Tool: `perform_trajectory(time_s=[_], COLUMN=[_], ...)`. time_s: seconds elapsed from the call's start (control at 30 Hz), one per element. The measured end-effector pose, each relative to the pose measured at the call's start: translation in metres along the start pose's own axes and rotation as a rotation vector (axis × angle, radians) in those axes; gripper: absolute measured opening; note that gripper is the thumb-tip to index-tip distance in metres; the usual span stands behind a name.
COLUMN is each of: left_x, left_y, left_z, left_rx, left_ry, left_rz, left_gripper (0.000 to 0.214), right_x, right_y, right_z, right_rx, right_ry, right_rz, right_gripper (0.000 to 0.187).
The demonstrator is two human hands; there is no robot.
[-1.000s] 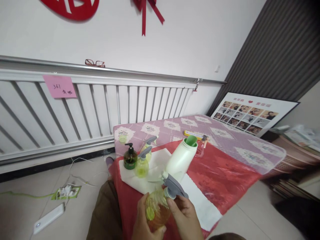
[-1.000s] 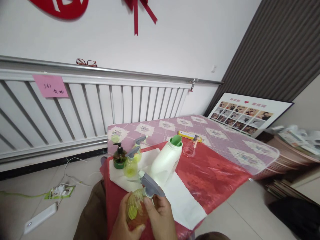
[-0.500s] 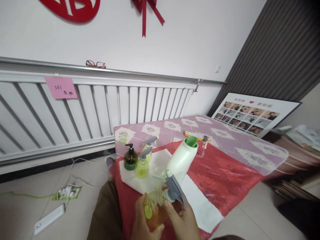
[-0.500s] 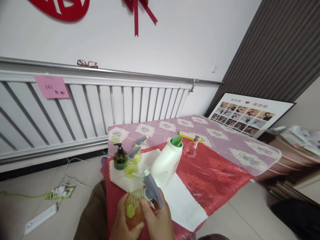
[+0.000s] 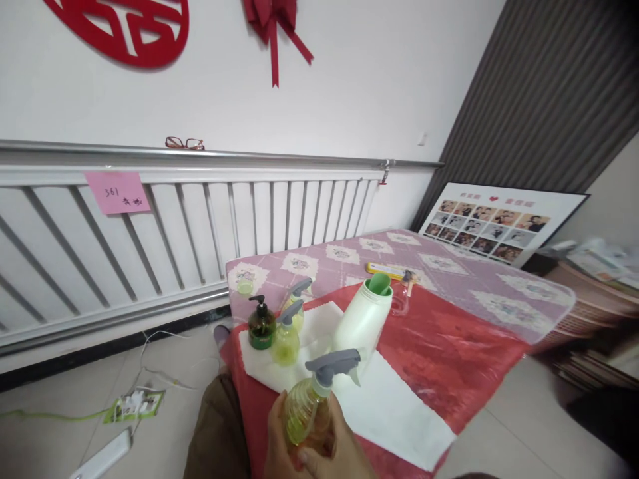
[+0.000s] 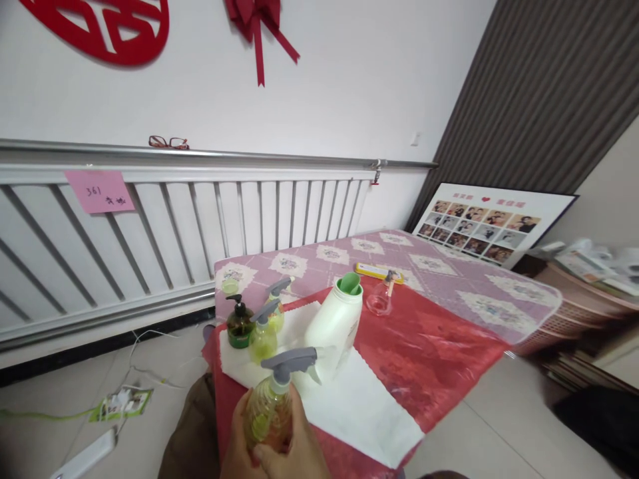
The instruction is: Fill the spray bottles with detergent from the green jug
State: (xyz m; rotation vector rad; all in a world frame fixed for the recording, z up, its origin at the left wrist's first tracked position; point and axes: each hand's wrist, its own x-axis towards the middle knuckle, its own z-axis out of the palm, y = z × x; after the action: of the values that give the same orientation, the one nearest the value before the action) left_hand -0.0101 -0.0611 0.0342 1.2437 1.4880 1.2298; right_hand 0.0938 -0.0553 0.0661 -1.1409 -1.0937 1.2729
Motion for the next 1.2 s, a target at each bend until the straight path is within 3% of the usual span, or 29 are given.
perform_trajectory(time_s=[0.17,0.3,0.47,0.6,0.73,0.83,0.93,1.1,1.2], left_x=[0.003,0.018,0.036,0.035,0.028,0.026,0.029,0.037,0.038], left_y=[-0.005,-0.008,0.015,0.026,0.014,0.009,0.014,0.025,0.027], left_z=[0.001,-0.019,-0.051,-0.042,-0.020,-0.015,-0.023,-0.046,-0.055], left_rx=[-0.026,0.004,0.073,-0.061,-0.162,-0.138,-0.058,-0.002,-0.031], left_ry=[-0.076,-0.213,-0.280,-0.355,-0.290,-0.240,-0.206,-0.327,-0.170], left_rz=[0.122,0.209,0.119,0.156,0.090,0.045,0.069,0.079,0.076], left_gripper=[0.084,0.077,0.059,0.070,0.075,0.077,0.076,0.069,0.071], right_x=[0.006,0.009,0.010,0.009,0.005,0.004,0.004,0.002,0.006], right_y=[0.001,0.002,0.006,0.003,-0.011,-0.017,-0.014,-0.019,-0.030], right_z=[-0.008,-0.021,-0.028,-0.023,-0.017,-0.015,-0.016,-0.030,-0.044], right_rx=[-0.113,-0.195,-0.390,-0.558,-0.616,-0.589,-0.551,-0.457,-0.454], right_ry=[0.107,0.077,0.096,0.007,-0.023,-0.049,-0.045,-0.113,0.035], right_rz=[-0.056,-0.093,-0.221,-0.270,-0.282,-0.274,-0.243,-0.172,-0.098], right_gripper=[0.084,0.083,0.084,0.083,0.075,0.068,0.073,0.070,0.051])
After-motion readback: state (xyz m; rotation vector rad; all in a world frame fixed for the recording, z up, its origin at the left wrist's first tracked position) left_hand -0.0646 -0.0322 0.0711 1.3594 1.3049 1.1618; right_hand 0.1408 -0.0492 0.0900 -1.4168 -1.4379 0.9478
